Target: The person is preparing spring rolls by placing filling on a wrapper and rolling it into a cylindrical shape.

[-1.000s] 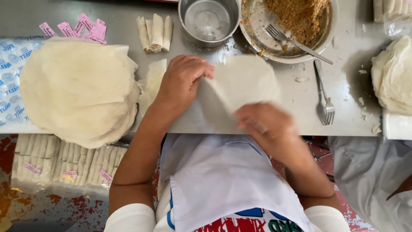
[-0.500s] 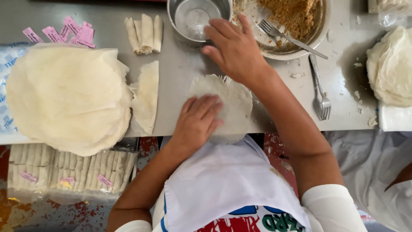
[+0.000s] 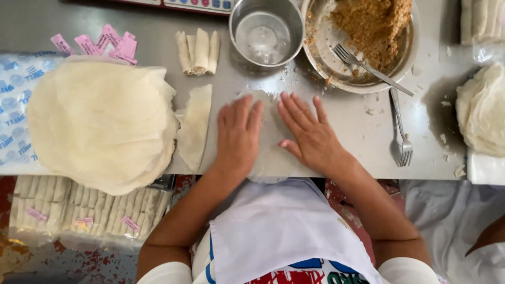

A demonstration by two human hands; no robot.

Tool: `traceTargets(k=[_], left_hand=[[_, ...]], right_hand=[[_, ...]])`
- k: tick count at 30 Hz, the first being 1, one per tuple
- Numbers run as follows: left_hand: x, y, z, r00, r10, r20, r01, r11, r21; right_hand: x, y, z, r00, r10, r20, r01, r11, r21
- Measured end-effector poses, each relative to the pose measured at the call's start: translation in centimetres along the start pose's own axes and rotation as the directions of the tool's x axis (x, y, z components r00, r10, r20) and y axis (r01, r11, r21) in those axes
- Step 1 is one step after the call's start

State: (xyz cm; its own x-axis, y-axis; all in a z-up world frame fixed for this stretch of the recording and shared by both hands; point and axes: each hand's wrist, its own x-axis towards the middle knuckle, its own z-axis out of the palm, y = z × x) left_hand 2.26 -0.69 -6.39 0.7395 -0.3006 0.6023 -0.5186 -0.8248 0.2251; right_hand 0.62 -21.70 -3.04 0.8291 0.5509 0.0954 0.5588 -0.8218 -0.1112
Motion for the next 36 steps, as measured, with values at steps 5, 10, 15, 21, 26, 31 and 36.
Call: traceTargets(k=[5,10,15,21,26,31,36], left_hand=[[-3.4,2.6,-1.2,0.977,0.029,0.211,-0.007,0.995,-0.104],[-4.4,2.2,-0.9,0.988,0.005,0.152,0.005,0.998,-0.066],[-5.0,2.2,-0.9,0.995,0.017,0.096,-0.009,0.997,-0.082],[-6.6,1.6,-0.5,0.965,0.260,-0.037,-0.262,0.947,-0.183],[-6.3,1.4,-1.9,0.947,0.313,0.073,-0.281,0.916,-0.287],[-6.7,1.0,-1.6,0.934,0.358,0.005,-0.346,0.907,-0.239],[-6.8,1.0,-1.9,0.936,0.343,-0.075,-0.343,0.845,-0.410]], right_hand=[[0.0,2.4,1.2,0.986,0.146,0.083,-0.143,0.989,-0.043],[3.3,0.7,2.0,0.998,-0.031,0.057,0.030,0.999,0.023],[5.4,2.8,4.1,0.995,-0.069,-0.066,0.066,0.997,-0.051],[5.8,-0.6,4.0,0.981,-0.176,-0.086,0.187,0.972,0.140],[4.2,2.0,3.5,0.981,0.002,-0.195,0.008,0.999,0.050],[-2.7,4.4,2.1,0.905,0.184,-0.384,-0.190,0.982,0.025],[-3.9,7.7,5.2,0.834,0.268,-0.482,-0.302,0.953,0.008]])
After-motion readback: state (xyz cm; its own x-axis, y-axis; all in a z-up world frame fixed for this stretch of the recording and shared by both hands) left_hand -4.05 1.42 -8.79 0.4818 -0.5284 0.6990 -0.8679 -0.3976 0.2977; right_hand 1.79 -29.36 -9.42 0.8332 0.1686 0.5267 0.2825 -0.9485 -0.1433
